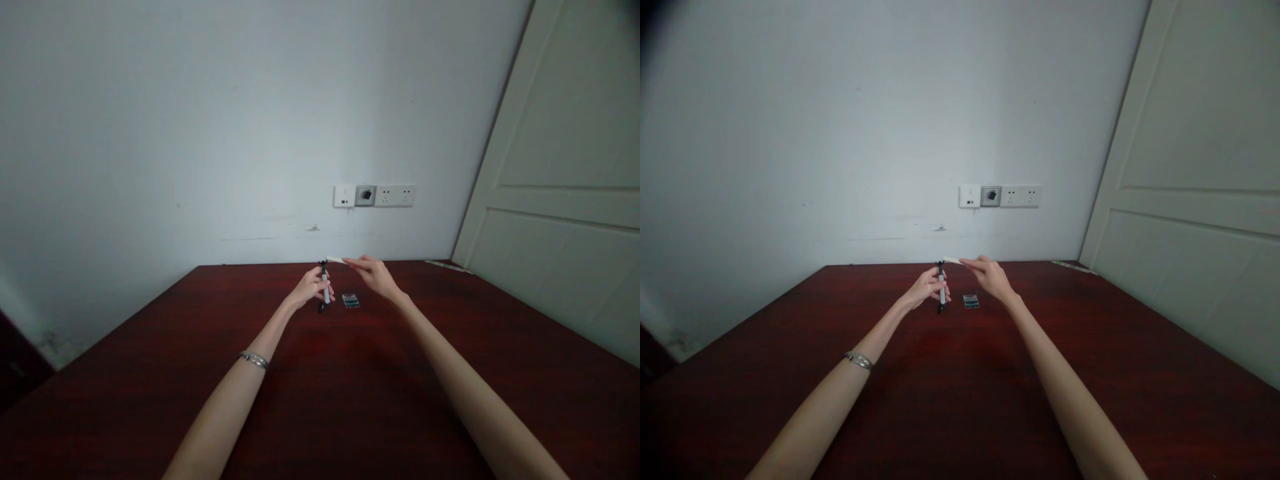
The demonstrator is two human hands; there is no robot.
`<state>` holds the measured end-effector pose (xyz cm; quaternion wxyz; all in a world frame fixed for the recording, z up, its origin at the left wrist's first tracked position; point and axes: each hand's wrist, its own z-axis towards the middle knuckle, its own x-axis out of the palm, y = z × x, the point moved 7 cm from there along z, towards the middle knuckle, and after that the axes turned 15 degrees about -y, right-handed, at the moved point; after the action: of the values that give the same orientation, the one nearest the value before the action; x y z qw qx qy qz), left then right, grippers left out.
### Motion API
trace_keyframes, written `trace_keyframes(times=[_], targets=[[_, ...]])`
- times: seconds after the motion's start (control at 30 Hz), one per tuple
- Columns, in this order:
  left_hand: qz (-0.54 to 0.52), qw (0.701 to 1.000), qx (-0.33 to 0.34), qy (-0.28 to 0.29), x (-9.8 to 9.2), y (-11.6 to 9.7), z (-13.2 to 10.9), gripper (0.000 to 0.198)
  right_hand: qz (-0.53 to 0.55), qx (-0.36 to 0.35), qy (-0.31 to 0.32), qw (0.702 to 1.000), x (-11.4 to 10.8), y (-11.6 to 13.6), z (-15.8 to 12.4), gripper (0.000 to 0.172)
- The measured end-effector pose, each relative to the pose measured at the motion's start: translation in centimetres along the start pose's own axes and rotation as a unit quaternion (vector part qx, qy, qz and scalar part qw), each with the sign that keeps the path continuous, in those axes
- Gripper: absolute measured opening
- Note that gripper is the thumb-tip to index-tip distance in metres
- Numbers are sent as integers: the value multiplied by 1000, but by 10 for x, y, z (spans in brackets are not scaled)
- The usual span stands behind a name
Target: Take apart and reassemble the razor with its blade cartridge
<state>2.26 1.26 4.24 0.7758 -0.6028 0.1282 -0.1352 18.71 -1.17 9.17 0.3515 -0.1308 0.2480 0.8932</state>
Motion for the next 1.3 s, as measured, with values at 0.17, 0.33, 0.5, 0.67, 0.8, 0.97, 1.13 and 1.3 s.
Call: trace_keyframes(times=[0.17, 0.33, 0.5, 0.67, 0.8, 0.97, 1.13, 1.3], targets=[[6, 1000, -2, -6, 1, 1, 1, 27, 17, -8, 2, 1000, 3, 17, 4, 33], [12, 1000, 7, -2, 1, -2, 1, 26, 0, -10, 23, 1000, 8, 16, 2, 33], [22, 1000, 3, -5, -6, 5, 2, 26, -21, 18, 10, 1000, 1, -3, -2, 31], [31, 1000, -1, -5, -4, 7, 3, 27, -39, -4, 16, 999, 3, 16, 3, 33], [35, 999, 4, -4, -3, 5, 3, 27, -57, -32, 32, 997, 6, 22, 2, 34], [37, 999, 14, -7, -8, 7, 4, 24, -75, -10, 25, 997, -4, 6, -1, 35], [35, 999, 5, -10, -5, 9, 3, 24, -84, -32, 16, 996, -4, 20, 1, 35], [32, 999, 15, -2, -3, 3, 4, 26, -54, -42, 30, 997, 0, 22, 2, 36]])
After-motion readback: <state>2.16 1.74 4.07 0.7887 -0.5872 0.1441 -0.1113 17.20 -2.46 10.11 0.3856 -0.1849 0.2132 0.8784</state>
